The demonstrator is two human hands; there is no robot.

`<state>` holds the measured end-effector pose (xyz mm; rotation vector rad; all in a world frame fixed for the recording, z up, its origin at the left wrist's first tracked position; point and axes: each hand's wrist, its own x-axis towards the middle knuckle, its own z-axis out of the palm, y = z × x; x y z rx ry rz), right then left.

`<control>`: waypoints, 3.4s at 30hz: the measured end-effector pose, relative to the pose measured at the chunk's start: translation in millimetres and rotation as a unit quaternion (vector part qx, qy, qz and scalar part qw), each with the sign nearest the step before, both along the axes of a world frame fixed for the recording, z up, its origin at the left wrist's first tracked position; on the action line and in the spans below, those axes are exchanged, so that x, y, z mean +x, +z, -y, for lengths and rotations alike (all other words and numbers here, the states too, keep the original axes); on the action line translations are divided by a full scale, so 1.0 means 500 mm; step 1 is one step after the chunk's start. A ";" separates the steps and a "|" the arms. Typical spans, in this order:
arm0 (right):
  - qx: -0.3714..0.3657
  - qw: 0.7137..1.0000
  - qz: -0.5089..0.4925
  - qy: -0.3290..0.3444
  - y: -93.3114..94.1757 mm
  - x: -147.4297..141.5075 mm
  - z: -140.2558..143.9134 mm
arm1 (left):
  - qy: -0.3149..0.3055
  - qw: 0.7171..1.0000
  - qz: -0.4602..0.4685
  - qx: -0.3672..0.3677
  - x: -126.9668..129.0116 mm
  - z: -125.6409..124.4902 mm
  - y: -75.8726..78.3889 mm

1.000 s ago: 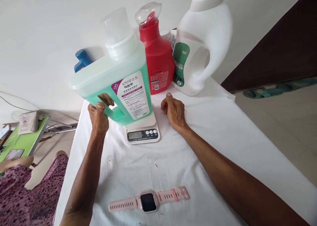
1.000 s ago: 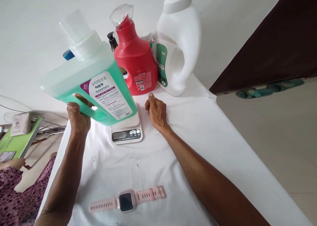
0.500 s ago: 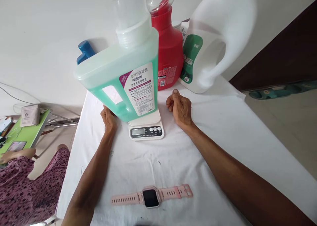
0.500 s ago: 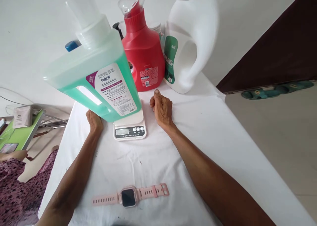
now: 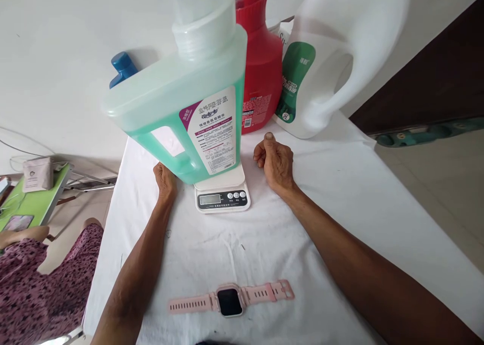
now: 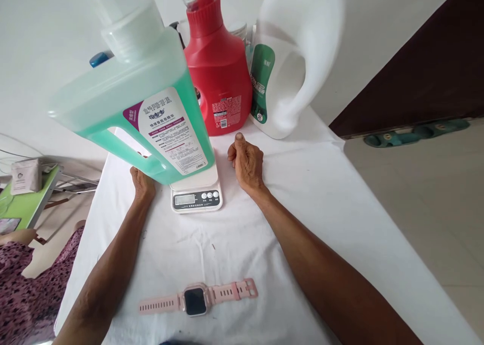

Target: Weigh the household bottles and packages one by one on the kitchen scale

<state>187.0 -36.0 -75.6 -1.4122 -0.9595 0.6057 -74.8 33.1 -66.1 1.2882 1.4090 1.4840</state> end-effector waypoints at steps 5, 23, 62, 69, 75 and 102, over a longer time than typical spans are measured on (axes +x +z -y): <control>0.006 1.000 -0.007 0.005 -0.005 0.002 -0.001 | 0.038 0.999 -0.016 -0.003 0.010 0.009 0.010; 0.059 0.926 0.054 0.369 0.071 -0.112 0.219 | -0.147 0.974 0.037 0.166 0.035 0.049 0.204; -0.041 0.875 0.076 0.475 0.015 -0.124 0.201 | -0.337 0.928 0.155 0.038 0.428 0.025 0.188; -0.043 0.880 0.066 0.468 0.007 -0.124 0.204 | -0.330 0.929 0.161 0.039 0.422 0.021 0.175; -0.056 0.882 0.052 0.464 0.004 -0.123 0.208 | -0.388 0.916 0.054 0.082 0.364 0.021 0.190; -0.096 0.877 0.051 0.468 -0.003 -0.119 0.204 | 0.121 0.965 -0.232 0.030 -0.146 -0.545 0.261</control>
